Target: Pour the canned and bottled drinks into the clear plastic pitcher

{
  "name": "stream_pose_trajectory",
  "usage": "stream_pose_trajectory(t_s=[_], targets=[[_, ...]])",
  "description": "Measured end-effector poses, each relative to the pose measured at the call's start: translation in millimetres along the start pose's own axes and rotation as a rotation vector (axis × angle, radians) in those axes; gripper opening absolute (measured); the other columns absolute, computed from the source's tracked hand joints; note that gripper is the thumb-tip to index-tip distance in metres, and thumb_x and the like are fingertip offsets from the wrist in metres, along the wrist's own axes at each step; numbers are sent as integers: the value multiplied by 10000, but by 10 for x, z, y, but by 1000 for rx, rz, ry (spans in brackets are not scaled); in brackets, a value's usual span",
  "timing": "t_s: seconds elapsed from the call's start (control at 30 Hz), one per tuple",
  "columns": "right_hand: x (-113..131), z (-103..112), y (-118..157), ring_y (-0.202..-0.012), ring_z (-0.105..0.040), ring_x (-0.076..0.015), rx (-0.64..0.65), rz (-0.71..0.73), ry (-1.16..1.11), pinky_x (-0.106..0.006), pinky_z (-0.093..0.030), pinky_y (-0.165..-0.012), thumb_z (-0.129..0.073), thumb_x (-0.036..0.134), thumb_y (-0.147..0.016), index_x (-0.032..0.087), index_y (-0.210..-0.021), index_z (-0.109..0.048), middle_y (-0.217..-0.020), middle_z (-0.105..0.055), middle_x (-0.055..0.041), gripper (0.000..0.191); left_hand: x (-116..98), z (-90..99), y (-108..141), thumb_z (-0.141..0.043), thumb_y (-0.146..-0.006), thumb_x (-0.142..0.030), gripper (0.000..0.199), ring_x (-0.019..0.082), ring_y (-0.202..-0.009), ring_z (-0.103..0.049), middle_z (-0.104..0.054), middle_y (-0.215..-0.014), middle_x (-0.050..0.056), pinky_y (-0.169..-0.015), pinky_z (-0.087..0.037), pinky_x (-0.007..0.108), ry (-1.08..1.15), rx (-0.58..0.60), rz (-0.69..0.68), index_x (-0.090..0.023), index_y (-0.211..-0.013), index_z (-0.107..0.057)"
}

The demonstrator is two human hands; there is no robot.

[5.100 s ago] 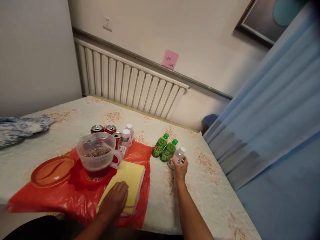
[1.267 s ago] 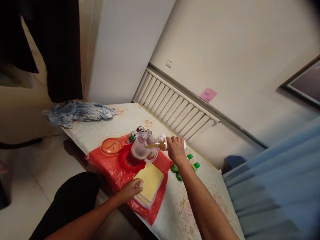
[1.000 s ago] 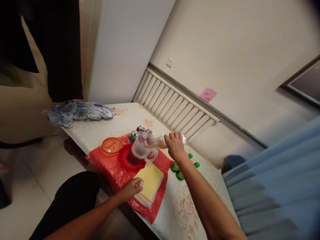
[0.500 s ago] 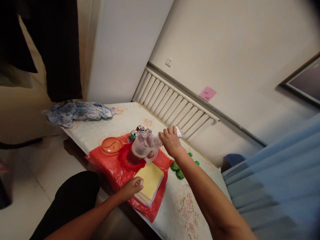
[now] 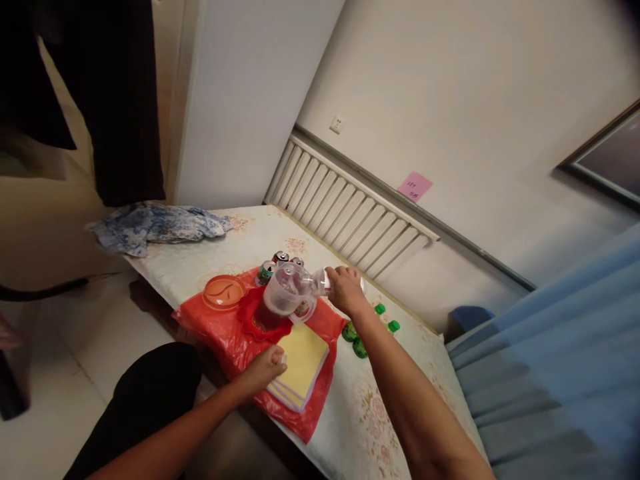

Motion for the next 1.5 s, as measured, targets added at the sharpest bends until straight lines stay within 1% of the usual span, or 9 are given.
stream_pose_trajectory(t_s=[0.13, 0.33, 0.47, 0.6, 0.73, 0.9, 1.2, 1.33, 1.5], targets=[[-131, -230, 135, -989, -555, -255, 31, -145, -293, -353, -390, -863, -745, 270, -722, 238, -1263, -595, -1091, -647, -87, 562, -262, 4, 46, -668, -638, -451, 394, 104, -584, -472, -477, -693, -67, -596, -385, 267, 24, 34, -9, -203, -880, -480], [-174, -386, 573, -787, -583, -186, -39, -181, -950, -282, -453, -723, -687, 246, -678, 211, -1081, -656, -899, -677, 17, 405, -830, 43, 133, -725, -638, -418, 464, 128, -691, -565, -570, -825, -16, -646, -442, 265, 82, 0, -103, -170, -997, -566], [-69, -466, 994, -832, -605, -209, -86, -236, -1097, -303, -485, -755, -703, 246, -637, 200, -1136, -658, -968, -696, -11, 504, -1212, 59, 176, -706, -667, -367, 473, 149, -758, -591, -626, -873, 11, -714, -474, 282, 27, -71, -232, -160, -1083, -616], [111, -591, 1372, -979, -617, -250, -115, -275, -1143, -357, -488, -882, -727, 228, -617, 207, -1211, -640, -1112, -687, -46, 600, -1437, -15, 212, -681, -715, -353, 475, 187, -846, -619, -665, -924, 38, -782, -503, 320, -86, -125, -324, -158, -1146, -634], [256, -689, 1633, -1068, -606, -265, -119, -263, -1149, -385, -466, -956, -735, 187, -627, 235, -1234, -631, -1169, -671, -43, 618, -1559, -181, 286, -656, -715, -307, 439, 213, -910, -628, -680, -1011, 68, -836, -516, 351, -224, -81, -402, -145, -1123, -661], [283, -743, 1824, -1112, -589, -285, -135, -307, -1117, -414, -444, -999, -767, 160, -602, 220, -1258, -608, -1206, -649, -66, 677, -1642, -335, 391, -630, -737, -258, 406, 226, -969, -639, -682, -1092, 77, -881, -515, 364, -380, -7, -443, -164, -1129, -674], [291, -783, 1967, -1088, -586, -284, -149, -354, -1081, -413, -450, -984, -804, 143, -575, 205, -1281, -592, -1186, -640, -77, 740, -1725, -457, 480, -604, -803, -208, 351, 237, -1073, -614, -671, -1132, 76, -1009, -474, 401, -626, 83, -639, -181, -1147, -668], [297, -772, 2018, -1076, -580, -281, -151, -365, -1064, -414, -454, -974, -803, 135, -582, 203, -1247, -616, -1168, -647, -74, 694, -1690, -485, 507, -595, -833, -198, 337, 244, -1088, -604, -664, -1137, 91, -1014, -476, 414, -703, 77, -697, -180, -1163, -657], [299, -774, 2080, -1119, -568, -286, -178, -380, -1073, -411, -445, -1001, -806, 121, -580, 194, -1289, -594, -1208, -642, -87, 743, -1727, -559, 602, -556, -861, -169, 318, 236, -1080, -591, -654, -1112, 96, -1000, -481, 400, -758, 115, -772, -180, -1166, -645]])
Point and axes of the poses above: each hand's wrist, its own y-axis away from the middle knuckle, its own z-axis out of the back of the hand, x = y × z, the point moved 5 cm from there along -y, towards the middle knuckle
